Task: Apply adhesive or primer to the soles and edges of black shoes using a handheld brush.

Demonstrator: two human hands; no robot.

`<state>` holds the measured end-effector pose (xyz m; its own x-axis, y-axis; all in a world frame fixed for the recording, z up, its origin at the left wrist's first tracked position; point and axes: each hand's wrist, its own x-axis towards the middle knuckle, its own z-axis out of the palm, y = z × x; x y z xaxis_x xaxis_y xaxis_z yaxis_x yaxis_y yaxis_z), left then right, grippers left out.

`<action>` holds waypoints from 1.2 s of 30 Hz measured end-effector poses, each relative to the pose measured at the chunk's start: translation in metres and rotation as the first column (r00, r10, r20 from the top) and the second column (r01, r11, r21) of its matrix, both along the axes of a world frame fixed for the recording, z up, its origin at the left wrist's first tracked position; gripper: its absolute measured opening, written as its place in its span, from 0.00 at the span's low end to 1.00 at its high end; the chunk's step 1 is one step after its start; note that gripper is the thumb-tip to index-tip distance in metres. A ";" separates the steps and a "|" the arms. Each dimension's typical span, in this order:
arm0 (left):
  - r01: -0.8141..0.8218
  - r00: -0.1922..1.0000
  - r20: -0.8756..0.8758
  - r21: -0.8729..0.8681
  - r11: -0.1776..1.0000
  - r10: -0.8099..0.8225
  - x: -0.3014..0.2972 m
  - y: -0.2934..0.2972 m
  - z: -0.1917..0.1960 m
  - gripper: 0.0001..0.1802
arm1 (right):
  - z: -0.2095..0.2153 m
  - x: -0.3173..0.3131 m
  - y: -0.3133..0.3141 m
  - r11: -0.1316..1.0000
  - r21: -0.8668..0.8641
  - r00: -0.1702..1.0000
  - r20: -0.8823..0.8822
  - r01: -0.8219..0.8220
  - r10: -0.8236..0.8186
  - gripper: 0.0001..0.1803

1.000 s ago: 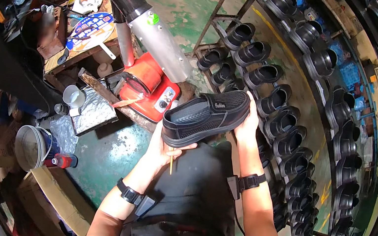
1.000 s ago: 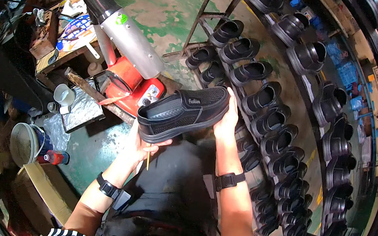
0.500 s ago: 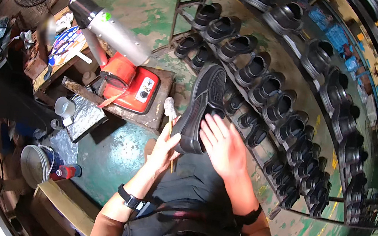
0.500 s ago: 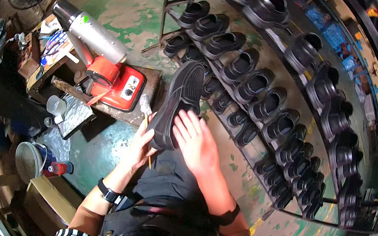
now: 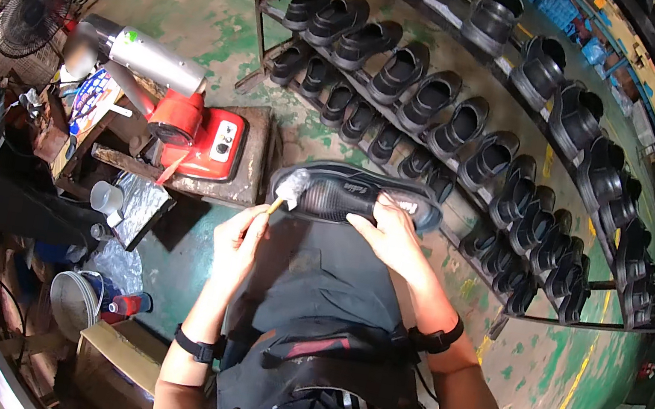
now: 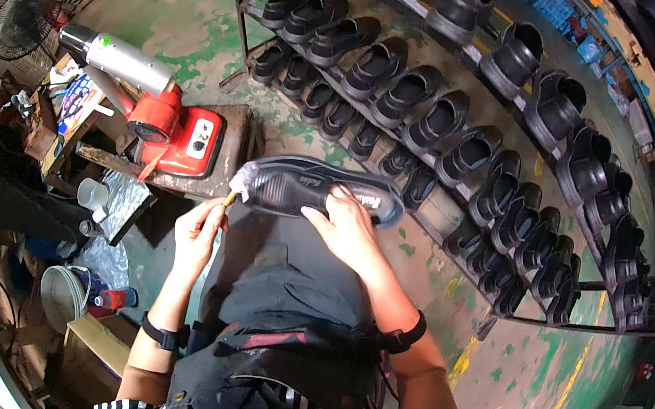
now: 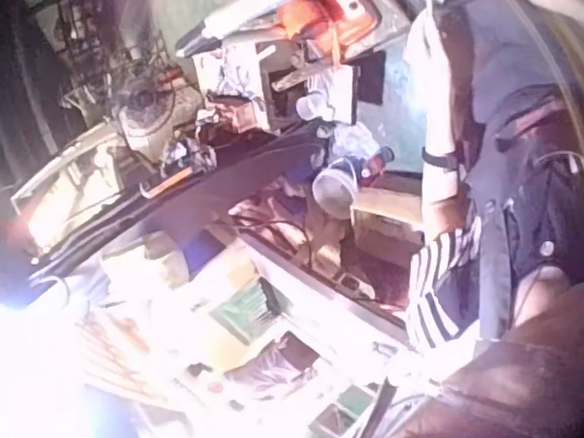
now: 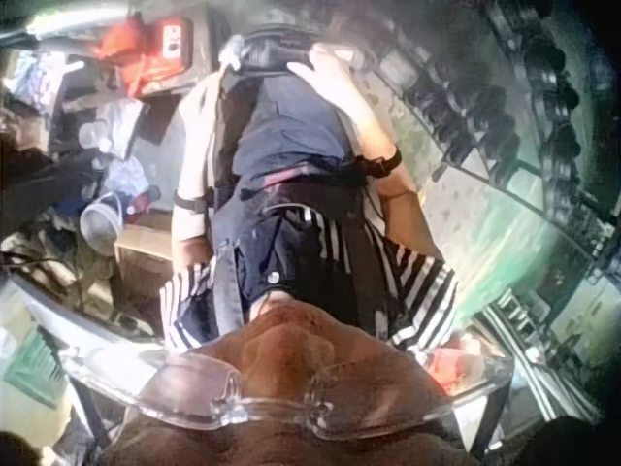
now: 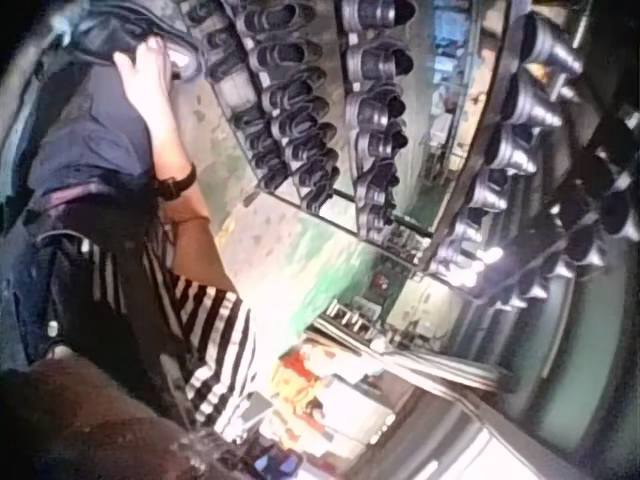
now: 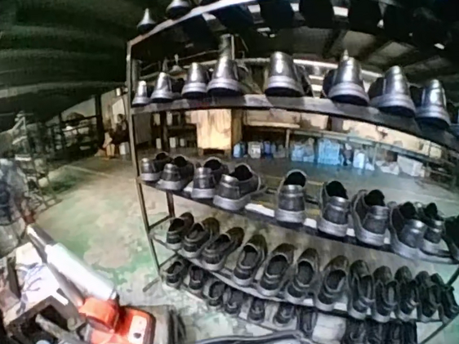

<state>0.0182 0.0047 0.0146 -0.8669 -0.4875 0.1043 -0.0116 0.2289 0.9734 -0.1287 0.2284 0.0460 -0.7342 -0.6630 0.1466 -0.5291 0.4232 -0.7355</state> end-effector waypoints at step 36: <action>0.171 0.942 -0.045 -0.788 0.591 -0.333 -0.012 0.020 0.027 0.09 | -0.033 0.031 0.018 0.949 0.194 0.932 -0.219 -0.250 0.290 0.17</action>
<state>0.0058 0.0245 0.0415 -0.8698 0.0774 0.4873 0.3098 0.8543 0.4173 -0.0979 0.2462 0.0132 -0.4798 -0.8603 0.1721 -0.7928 0.3411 -0.5050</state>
